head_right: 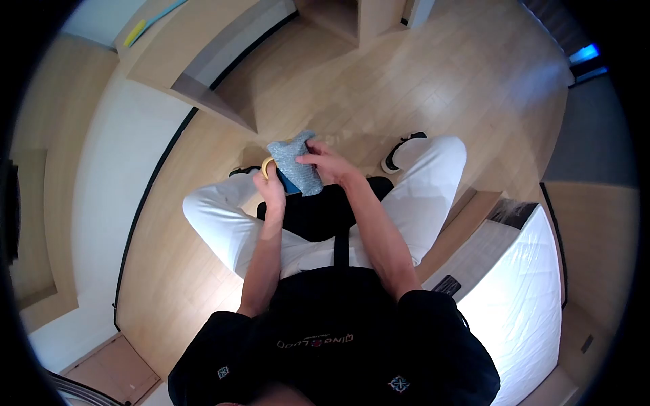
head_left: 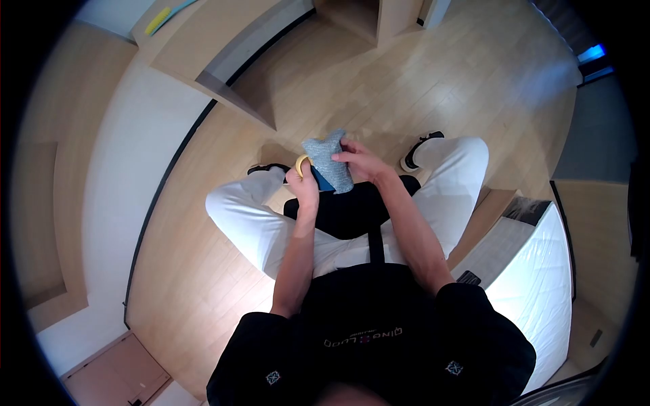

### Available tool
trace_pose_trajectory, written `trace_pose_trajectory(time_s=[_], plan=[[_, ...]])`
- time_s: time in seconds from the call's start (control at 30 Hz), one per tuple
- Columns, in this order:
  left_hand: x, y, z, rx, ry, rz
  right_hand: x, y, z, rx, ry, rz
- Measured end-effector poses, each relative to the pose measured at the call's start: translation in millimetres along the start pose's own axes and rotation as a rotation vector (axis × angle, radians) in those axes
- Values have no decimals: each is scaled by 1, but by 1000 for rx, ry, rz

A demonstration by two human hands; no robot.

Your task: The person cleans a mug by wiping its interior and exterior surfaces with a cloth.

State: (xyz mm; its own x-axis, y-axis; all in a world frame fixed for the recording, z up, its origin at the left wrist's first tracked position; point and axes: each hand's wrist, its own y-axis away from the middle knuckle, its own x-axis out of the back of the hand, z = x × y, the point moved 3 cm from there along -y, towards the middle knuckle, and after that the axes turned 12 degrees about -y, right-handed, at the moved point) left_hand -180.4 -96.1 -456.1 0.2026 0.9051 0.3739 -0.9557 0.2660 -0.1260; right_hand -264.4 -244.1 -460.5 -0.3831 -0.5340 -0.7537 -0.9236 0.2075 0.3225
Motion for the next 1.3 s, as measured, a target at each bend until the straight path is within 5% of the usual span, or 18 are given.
trace_pose_trajectory(time_s=[0.1, 0.43, 0.77, 1.13, 1.3], plan=[[-2, 4, 6, -66, -43, -69, -2, 7, -9, 45, 403, 14], [-2, 1, 9, -24, -6, -336, -9, 13, -11, 68, 256, 33], [-3, 2, 7, -129, -23, -270, -18, 15, -10, 120, 272, 182], [-9, 12, -9, 396, 571, -392, -6, 13, -4, 0, 8, 49], [-10, 7, -25, 229, 279, -156, -24, 11, -10, 19, 176, 40]])
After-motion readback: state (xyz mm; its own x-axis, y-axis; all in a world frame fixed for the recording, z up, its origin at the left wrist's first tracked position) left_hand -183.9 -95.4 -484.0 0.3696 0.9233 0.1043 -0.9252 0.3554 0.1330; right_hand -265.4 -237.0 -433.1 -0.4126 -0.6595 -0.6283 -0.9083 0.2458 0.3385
